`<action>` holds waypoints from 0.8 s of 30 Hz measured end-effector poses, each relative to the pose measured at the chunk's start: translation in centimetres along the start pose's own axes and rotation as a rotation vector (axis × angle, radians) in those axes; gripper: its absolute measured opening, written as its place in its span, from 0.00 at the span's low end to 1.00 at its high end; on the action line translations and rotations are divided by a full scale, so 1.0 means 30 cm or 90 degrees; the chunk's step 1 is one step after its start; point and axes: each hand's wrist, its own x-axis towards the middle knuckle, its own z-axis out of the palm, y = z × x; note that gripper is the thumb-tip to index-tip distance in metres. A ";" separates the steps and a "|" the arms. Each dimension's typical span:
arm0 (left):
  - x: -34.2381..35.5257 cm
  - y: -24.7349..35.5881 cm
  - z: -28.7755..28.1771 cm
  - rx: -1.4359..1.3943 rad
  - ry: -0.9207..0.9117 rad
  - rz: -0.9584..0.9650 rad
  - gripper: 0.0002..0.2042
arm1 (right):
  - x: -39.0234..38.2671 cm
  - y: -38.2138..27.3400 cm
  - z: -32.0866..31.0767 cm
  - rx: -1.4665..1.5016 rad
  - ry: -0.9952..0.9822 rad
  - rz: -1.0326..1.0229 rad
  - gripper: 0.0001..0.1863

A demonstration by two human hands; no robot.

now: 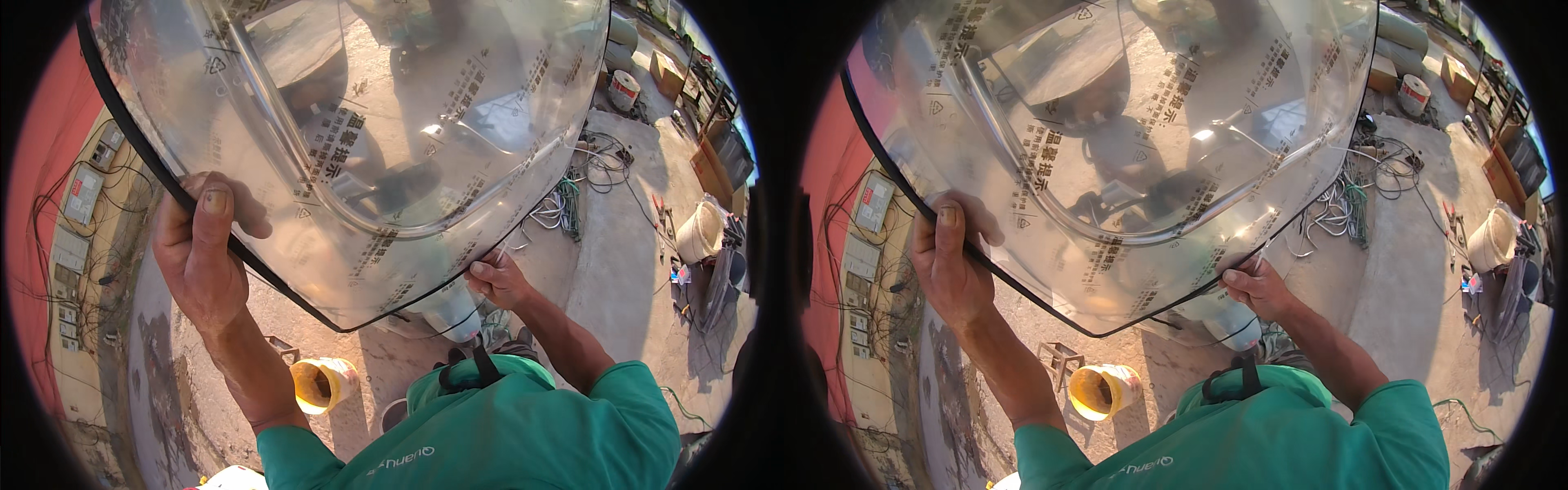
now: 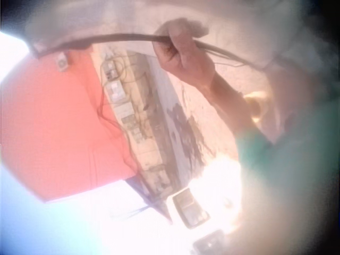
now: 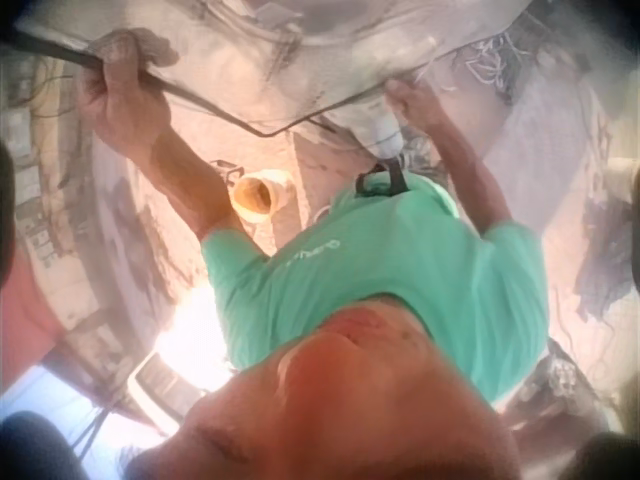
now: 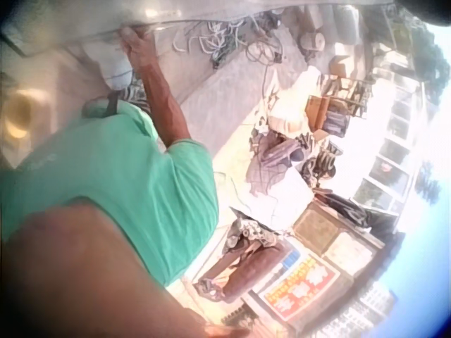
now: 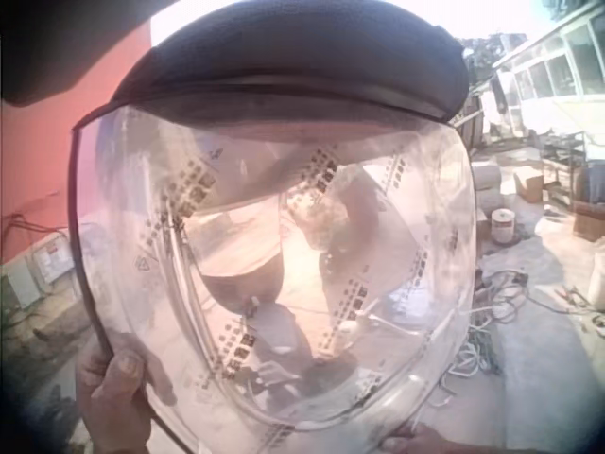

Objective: The person installs a rubber seal onto a transparent plastic windshield for a scooter. They align the seal along the edges and use zip ties to secure it in place.

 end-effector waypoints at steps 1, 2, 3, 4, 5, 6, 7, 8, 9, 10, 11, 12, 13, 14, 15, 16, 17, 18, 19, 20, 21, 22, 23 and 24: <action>0.017 -0.012 0.014 -0.005 0.019 -0.002 0.13 | -0.007 0.009 -0.003 -0.002 -0.003 0.004 0.10; 0.031 -0.014 0.027 -0.005 0.040 -0.003 0.13 | -0.009 0.010 0.012 0.000 0.014 0.000 0.10; 0.040 -0.033 0.017 0.007 0.018 -0.010 0.12 | -0.007 0.013 0.034 0.004 0.031 -0.003 0.11; 0.034 -0.047 0.011 -0.012 0.033 -0.026 0.12 | -0.011 0.011 0.047 0.008 0.047 -0.006 0.12; 0.030 -0.058 0.001 -0.027 0.051 -0.041 0.12 | -0.015 0.009 0.054 0.008 0.044 -0.004 0.10; 0.030 -0.068 -0.004 -0.041 0.062 -0.054 0.12 | -0.018 0.014 0.053 0.016 0.045 -0.001 0.10; 0.011 -0.079 -0.018 -0.063 0.074 -0.058 0.12 | -0.020 0.021 0.048 0.023 0.046 0.003 0.10; -0.013 -0.080 0.002 -0.050 0.098 -0.067 0.13 | -0.024 0.019 0.042 0.026 0.048 0.006 0.09; -0.040 -0.075 0.033 -0.036 0.122 -0.075 0.13 | -0.032 0.016 0.042 0.029 0.049 0.012 0.09; -0.069 -0.072 0.051 -0.022 0.147 -0.083 0.14 | -0.041 0.014 0.045 0.031 0.049 0.019 0.09; -0.100 -0.069 0.033 -0.015 0.086 -0.095 0.14 | -0.042 0.004 0.050 0.033 0.042 0.027 0.09; -0.135 -0.078 0.037 -0.018 0.060 -0.102 0.15 | -0.041 0.001 0.049 0.026 0.043 0.026 0.10; -0.172 -0.089 0.046 -0.020 0.035 -0.110 0.15 | -0.040 -0.003 0.049 0.019 0.044 0.026 0.10; -0.214 -0.101 0.051 -0.021 0.009 -0.120 0.15 | -0.045 -0.001 0.048 0.014 0.046 0.028 0.10; -0.253 -0.114 0.054 -0.014 0.007 -0.135 0.15 | -0.049 -0.007 0.044 0.015 0.041 0.036 0.10; -0.293 -0.127 0.052 -0.006 0.004 -0.149 0.16 | -0.052 -0.010 0.041 0.016 0.037 0.043 0.10; -0.333 -0.146 0.043 -0.011 -0.021 -0.164 0.15 | -0.050 -0.016 0.036 0.016 0.034 0.048 0.11; -0.370 -0.163 0.034 -0.014 -0.053 -0.168 0.13 | -0.054 -0.020 0.038 0.006 0.033 0.051 0.12; -0.419 -0.181 0.033 -0.035 -0.008 -0.204 0.12 | -0.058 -0.021 0.046 -0.003 0.032 0.053 0.14; -0.455 -0.184 0.052 -0.059 0.038 -0.240 0.11 | -0.062 -0.026 0.049 -0.015 0.032 0.057 0.15; -0.474 -0.186 0.072 -0.096 0.080 -0.245 0.10 | -0.066 -0.040 0.050 -0.034 0.027 0.072 0.16; -0.473 -0.180 0.082 -0.091 0.087 -0.243 0.10 | -0.070 -0.062 0.055 -0.052 0.022 0.087 0.17; -0.469 -0.174 0.091 -0.088 0.093 -0.244 0.10 | -0.079 -0.082 0.059 -0.072 0.020 0.103 0.17; -0.473 -0.171 0.092 -0.084 0.102 -0.245 0.10 | -0.097 -0.107 0.066 -0.112 0.038 0.137 0.17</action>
